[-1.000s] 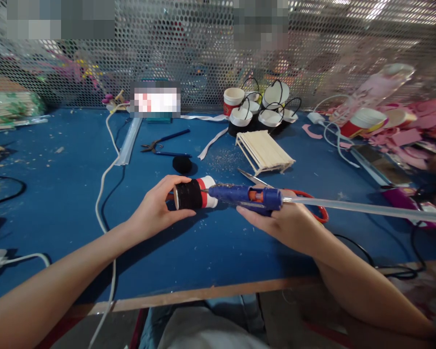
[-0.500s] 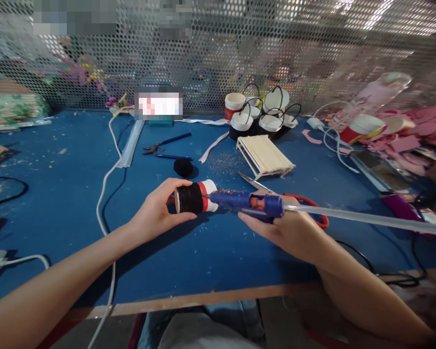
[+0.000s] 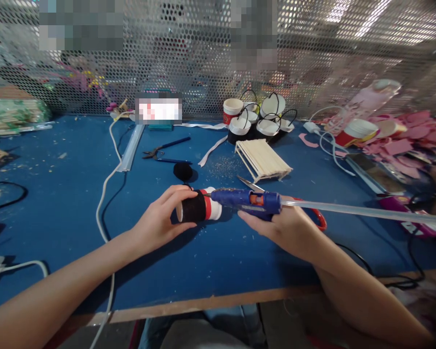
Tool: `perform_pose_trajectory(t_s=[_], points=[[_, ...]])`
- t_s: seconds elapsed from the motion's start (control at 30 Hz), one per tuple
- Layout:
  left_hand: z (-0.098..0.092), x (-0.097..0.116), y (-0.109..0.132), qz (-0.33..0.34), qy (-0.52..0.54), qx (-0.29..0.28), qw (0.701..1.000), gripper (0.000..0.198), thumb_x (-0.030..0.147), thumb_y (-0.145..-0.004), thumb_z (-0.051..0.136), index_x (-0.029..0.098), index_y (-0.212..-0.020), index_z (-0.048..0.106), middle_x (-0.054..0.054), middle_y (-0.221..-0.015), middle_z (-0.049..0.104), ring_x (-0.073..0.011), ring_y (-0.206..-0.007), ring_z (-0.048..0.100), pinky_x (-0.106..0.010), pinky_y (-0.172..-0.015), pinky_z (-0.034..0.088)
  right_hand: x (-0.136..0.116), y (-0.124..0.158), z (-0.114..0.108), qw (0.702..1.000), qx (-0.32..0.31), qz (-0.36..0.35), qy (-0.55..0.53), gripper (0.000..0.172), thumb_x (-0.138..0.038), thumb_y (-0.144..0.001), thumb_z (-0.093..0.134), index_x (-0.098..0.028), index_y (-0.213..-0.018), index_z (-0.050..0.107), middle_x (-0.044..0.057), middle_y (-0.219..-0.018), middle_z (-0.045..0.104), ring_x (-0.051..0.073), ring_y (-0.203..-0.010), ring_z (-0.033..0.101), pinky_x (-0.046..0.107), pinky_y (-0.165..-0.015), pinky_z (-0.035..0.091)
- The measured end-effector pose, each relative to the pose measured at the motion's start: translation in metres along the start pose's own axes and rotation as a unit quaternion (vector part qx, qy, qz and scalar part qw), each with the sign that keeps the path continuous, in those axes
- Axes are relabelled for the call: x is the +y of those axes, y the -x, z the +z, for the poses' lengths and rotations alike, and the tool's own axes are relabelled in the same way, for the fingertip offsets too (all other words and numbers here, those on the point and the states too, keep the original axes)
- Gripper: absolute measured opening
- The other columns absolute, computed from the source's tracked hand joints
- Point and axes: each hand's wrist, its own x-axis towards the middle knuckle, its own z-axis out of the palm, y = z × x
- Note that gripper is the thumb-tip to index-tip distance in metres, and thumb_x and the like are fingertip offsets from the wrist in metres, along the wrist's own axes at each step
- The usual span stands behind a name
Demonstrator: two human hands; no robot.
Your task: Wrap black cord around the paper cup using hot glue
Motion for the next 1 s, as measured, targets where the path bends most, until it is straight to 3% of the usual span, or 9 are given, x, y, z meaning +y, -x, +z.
perform_pose_trajectory(t_s=[0.13, 0.4, 0.63, 0.83, 1.0], points=[[0.0, 0.002, 0.0, 0.023, -0.031, -0.006, 0.999, 0.045, 0.023, -0.078, 0.064, 0.02, -0.119, 0.044, -0.011, -0.12, 0.051, -0.0229, -0.114, 0.05, -0.04, -0.097, 0.045, -0.002, -0.006, 0.0, 0.993, -0.017, -0.101, 0.051, 0.043, -0.007, -0.076, 0.036, -0.026, -0.086, 0.073, 0.0, -0.034, 0.041, 0.017, -0.047, 0.049, 0.031, -0.057, 0.043], [0.001, -0.003, 0.0, -0.025, 0.024, 0.004, 0.999, 0.051, 0.028, -0.075, 0.068, 0.024, -0.12, 0.044, -0.011, -0.12, 0.051, -0.025, -0.114, 0.05, -0.043, -0.092, 0.048, -0.002, 0.001, -0.003, 0.985, -0.015, -0.12, 0.126, 0.048, -0.003, -0.07, 0.039, -0.028, -0.093, 0.072, 0.003, -0.046, 0.058, 0.021, -0.064, 0.061, 0.029, -0.059, 0.046], [0.002, -0.002, -0.002, -0.102, 0.12, 0.002, 0.987, 0.054, 0.033, -0.07, 0.072, 0.023, -0.117, 0.048, -0.008, -0.118, 0.053, -0.0219, -0.105, 0.057, -0.037, -0.084, 0.053, -0.003, 0.001, -0.002, 0.999, -0.025, -0.027, 0.017, 0.032, -0.015, -0.074, 0.046, -0.028, -0.088, 0.072, 0.004, -0.049, 0.059, 0.025, -0.077, 0.063, 0.032, -0.062, 0.047], [0.0, 0.0, -0.004, -0.22, 0.201, -0.009, 0.955, 0.056, 0.033, -0.065, 0.074, 0.02, -0.113, 0.049, -0.007, -0.105, 0.063, -0.0212, -0.085, 0.066, -0.039, -0.076, 0.056, -0.014, -0.002, -0.008, 0.996, -0.015, 0.044, -0.078, 0.023, -0.034, -0.081, 0.045, -0.024, -0.077, 0.066, 0.006, -0.065, 0.066, 0.021, -0.065, 0.061, 0.033, -0.06, 0.048], [-0.001, 0.0, -0.005, -0.238, 0.229, -0.012, 0.944, 0.055, 0.032, -0.065, 0.073, 0.021, -0.113, 0.048, -0.006, -0.098, 0.066, -0.0217, -0.079, 0.068, -0.039, -0.072, 0.057, -0.017, -0.003, -0.01, 0.993, -0.023, 0.045, -0.109, 0.022, -0.034, -0.082, 0.046, -0.024, -0.077, 0.065, 0.004, -0.061, 0.063, 0.018, -0.055, 0.058, 0.03, -0.054, 0.047]])
